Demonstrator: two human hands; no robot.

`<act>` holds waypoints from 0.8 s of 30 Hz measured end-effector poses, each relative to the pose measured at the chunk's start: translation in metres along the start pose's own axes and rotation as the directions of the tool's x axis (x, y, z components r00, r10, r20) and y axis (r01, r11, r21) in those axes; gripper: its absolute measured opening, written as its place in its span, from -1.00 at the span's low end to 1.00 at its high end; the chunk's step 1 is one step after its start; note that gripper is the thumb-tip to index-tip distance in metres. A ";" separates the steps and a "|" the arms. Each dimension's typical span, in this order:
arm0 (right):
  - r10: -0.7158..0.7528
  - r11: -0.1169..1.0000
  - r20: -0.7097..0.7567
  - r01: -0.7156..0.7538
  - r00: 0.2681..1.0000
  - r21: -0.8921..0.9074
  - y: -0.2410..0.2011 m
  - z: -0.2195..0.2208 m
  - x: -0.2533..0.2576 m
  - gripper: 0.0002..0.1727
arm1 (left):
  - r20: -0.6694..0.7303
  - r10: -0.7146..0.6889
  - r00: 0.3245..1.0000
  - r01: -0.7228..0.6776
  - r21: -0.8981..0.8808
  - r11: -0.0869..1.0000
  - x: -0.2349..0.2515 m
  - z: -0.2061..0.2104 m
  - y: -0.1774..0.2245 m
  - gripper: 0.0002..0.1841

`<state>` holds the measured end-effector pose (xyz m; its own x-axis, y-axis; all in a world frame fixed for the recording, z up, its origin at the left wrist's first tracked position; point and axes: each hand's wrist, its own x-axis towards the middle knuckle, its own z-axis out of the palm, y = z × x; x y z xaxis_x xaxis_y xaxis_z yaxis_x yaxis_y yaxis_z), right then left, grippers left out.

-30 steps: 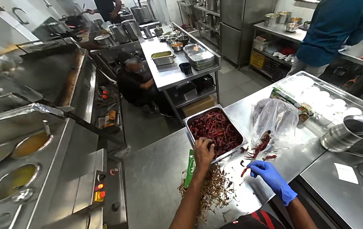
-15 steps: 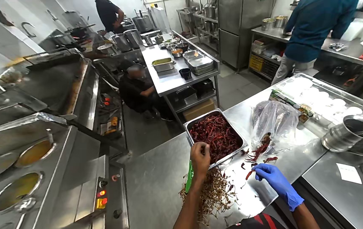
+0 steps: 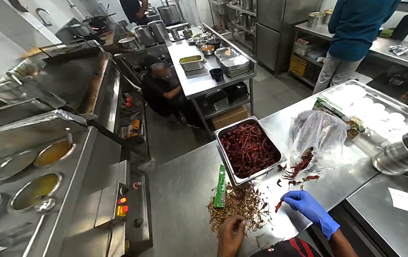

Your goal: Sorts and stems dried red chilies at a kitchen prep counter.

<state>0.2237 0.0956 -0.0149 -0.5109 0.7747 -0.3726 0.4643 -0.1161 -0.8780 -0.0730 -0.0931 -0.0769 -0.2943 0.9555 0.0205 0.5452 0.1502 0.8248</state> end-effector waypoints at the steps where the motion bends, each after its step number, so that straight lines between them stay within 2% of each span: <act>1: 0.000 1.000 0.006 0.000 1.000 -0.014 -0.002 0.001 0.001 -0.73 | -0.015 0.031 0.999 -0.031 0.036 0.999 0.001 0.004 0.002 -0.78; 8: -0.024 0.997 0.027 0.026 0.999 -0.073 -0.019 0.001 0.007 -0.73 | -0.028 0.108 0.994 -0.107 0.052 0.993 0.050 -0.002 0.026 -0.80; 14: -0.031 0.996 -0.047 0.027 0.998 -0.086 -0.019 0.001 0.001 -0.73 | -0.098 0.037 0.994 -0.039 -0.022 0.999 0.087 -0.023 0.039 -0.70; 18: -0.018 0.998 -0.056 0.014 0.998 -0.062 -0.009 0.005 -0.005 -0.73 | -0.190 0.027 0.981 0.002 0.151 0.989 0.144 -0.046 0.053 -0.67; 21: 0.001 0.998 -0.044 -0.003 0.999 -0.062 -0.006 0.006 -0.008 -0.73 | -0.189 0.115 0.975 -0.063 0.261 0.963 0.205 -0.059 0.062 -0.77; 24: -0.010 0.999 -0.073 0.006 0.997 -0.053 -0.003 0.001 -0.009 -0.73 | -0.147 0.135 0.980 -0.080 0.330 0.941 0.253 -0.064 0.072 -0.70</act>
<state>0.2263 0.0884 -0.0088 -0.4614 0.8190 -0.3411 0.4986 -0.0786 -0.8632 -0.1583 0.1429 0.0234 -0.3302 0.9191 0.2148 0.7954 0.1484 0.5877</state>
